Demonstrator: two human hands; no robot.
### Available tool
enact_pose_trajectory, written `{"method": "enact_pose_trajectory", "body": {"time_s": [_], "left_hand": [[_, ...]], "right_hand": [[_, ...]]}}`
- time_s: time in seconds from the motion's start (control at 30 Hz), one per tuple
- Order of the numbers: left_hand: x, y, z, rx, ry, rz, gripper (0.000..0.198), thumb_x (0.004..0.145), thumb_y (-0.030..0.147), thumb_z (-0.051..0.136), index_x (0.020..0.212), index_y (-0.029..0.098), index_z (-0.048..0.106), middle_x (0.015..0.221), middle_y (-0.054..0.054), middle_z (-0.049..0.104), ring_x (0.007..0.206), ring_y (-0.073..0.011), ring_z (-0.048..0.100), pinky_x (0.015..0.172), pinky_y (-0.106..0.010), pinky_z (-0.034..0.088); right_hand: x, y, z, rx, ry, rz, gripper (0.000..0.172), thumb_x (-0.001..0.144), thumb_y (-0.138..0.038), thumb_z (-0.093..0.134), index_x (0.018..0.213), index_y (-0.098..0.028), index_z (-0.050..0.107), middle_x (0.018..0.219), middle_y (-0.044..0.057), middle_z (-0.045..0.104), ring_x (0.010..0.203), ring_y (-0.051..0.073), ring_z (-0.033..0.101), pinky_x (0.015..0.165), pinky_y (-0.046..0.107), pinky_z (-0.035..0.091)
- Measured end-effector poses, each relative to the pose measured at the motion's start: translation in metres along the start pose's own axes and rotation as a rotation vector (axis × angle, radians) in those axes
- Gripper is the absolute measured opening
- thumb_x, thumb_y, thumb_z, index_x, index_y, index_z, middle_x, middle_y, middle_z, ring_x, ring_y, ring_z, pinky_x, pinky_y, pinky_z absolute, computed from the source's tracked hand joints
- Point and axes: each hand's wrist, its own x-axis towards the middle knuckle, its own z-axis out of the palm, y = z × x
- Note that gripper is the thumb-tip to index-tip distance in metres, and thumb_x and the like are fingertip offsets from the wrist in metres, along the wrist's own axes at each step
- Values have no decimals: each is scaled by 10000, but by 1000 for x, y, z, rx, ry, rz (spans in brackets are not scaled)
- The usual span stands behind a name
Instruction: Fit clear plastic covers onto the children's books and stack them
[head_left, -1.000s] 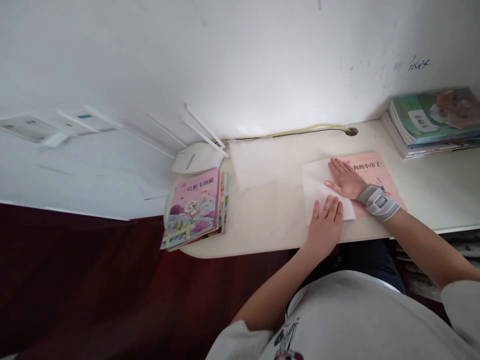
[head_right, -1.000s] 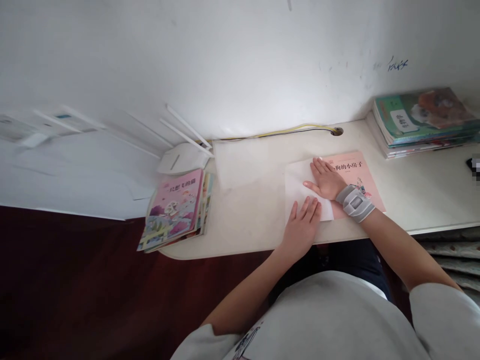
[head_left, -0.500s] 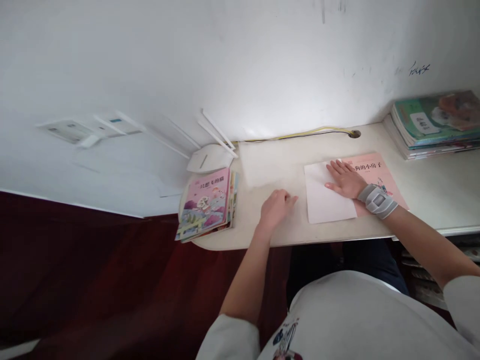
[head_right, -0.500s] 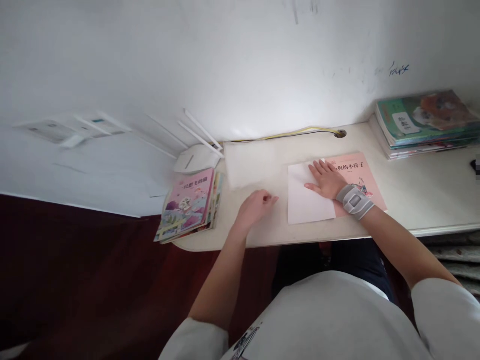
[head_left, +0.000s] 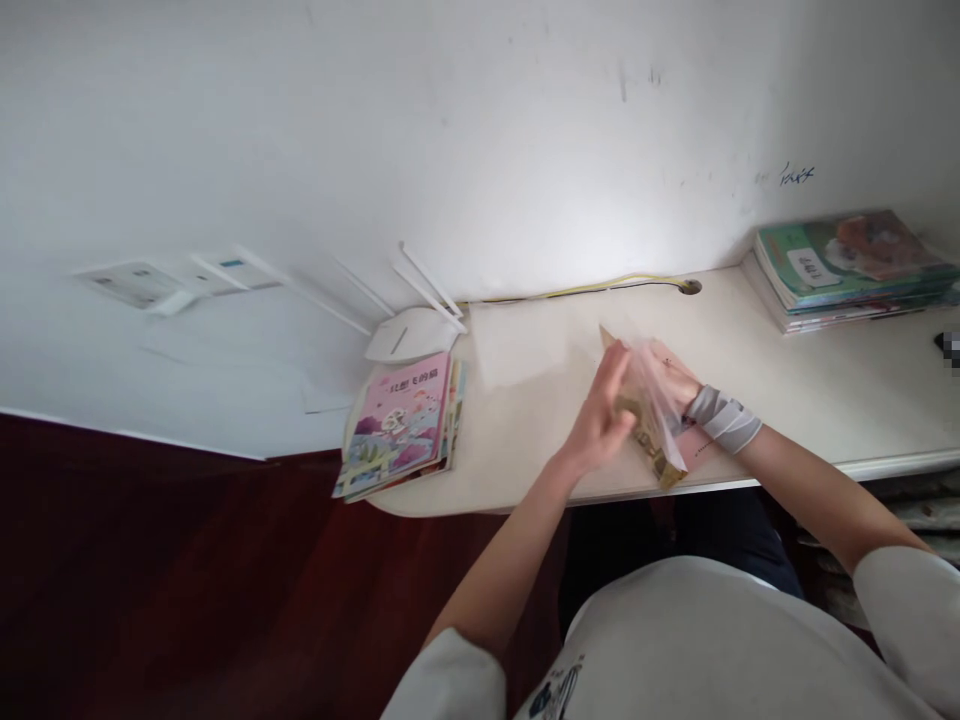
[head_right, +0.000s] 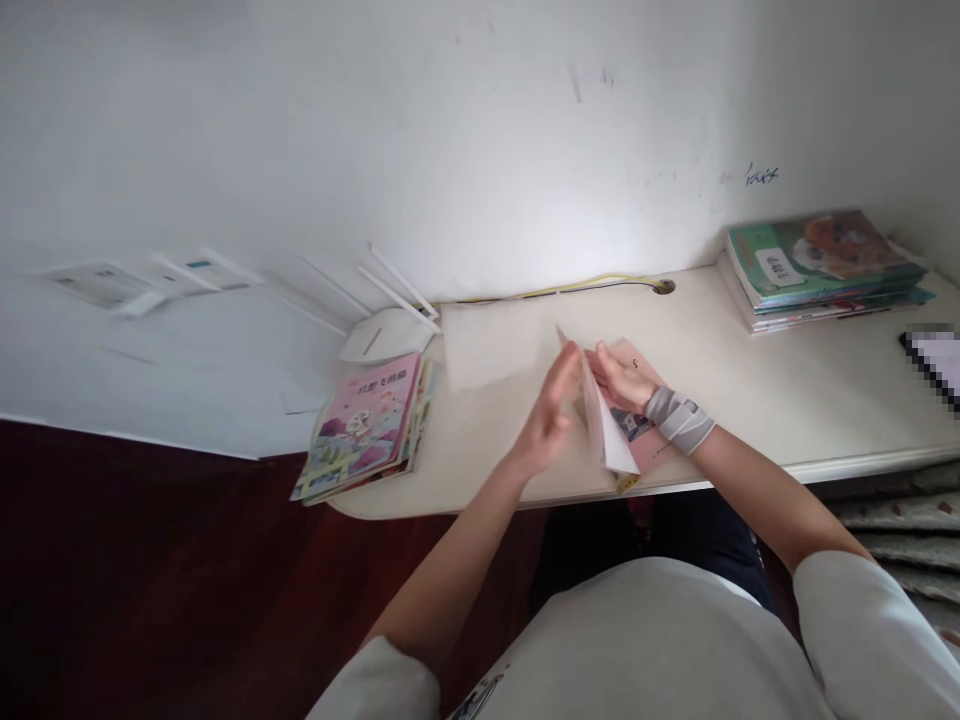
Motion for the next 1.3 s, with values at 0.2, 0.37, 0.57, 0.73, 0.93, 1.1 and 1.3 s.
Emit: {"method": "enact_pose_trajectory", "body": {"time_s": [0.2,0.37,0.57,0.73,0.93,1.1,1.3], "left_hand": [[30,-12,42,786,-338,121,925,789,705,409,1484,179,99,1551,-175,29,1410,-368,-65,1089,-618,58],[51,-19,64,839,-450,115,876,790,744,324,1470,208,190,1546,-141,145,1411,-383,55,1074,-647,66],[45,-21,68,830,-428,121,963,753,779,333,1476,169,156,1541,-177,134,1410,-387,50,1073,-637,103],[42,-23,67,825,-505,69,944,769,775,298,1479,176,132,1544,-168,124,1412,-377,57,1077,-635,96],[60,-39,37,900,-361,-141,754,858,628,367,1446,174,238,1536,-170,168,1393,-363,181,1068,-561,234],[44,-41,18,990,-269,-213,598,852,524,494,1327,172,408,1337,-181,471,1163,-309,506,914,-398,426],[19,-41,-14,886,-172,-495,480,865,464,487,1240,166,473,1064,-127,617,915,-244,620,732,-316,459]], "right_hand": [[-41,2,-60,-57,213,159,900,864,-545,-168,1371,-59,394,1292,177,560,1196,236,532,945,421,464],[-91,3,-83,91,310,218,859,867,-566,-122,1363,-89,391,1263,188,580,1177,242,549,939,448,462],[-137,4,-59,-93,425,-12,648,897,-620,214,1420,-238,236,1359,145,503,1254,238,473,1014,479,396],[-146,23,-40,-559,676,-70,749,846,-466,523,1458,-247,150,1405,160,419,1286,274,424,1025,514,377],[-156,19,-13,-1251,674,-23,580,894,-325,418,1447,-226,275,1518,166,222,1392,325,206,1070,570,266],[-153,28,-17,-1412,602,125,502,893,-388,412,1361,-207,425,1443,181,379,1343,350,309,1026,571,307],[-125,21,-68,-1351,688,253,474,850,-415,487,1220,-126,551,1268,194,555,1142,336,512,897,460,425]]}}
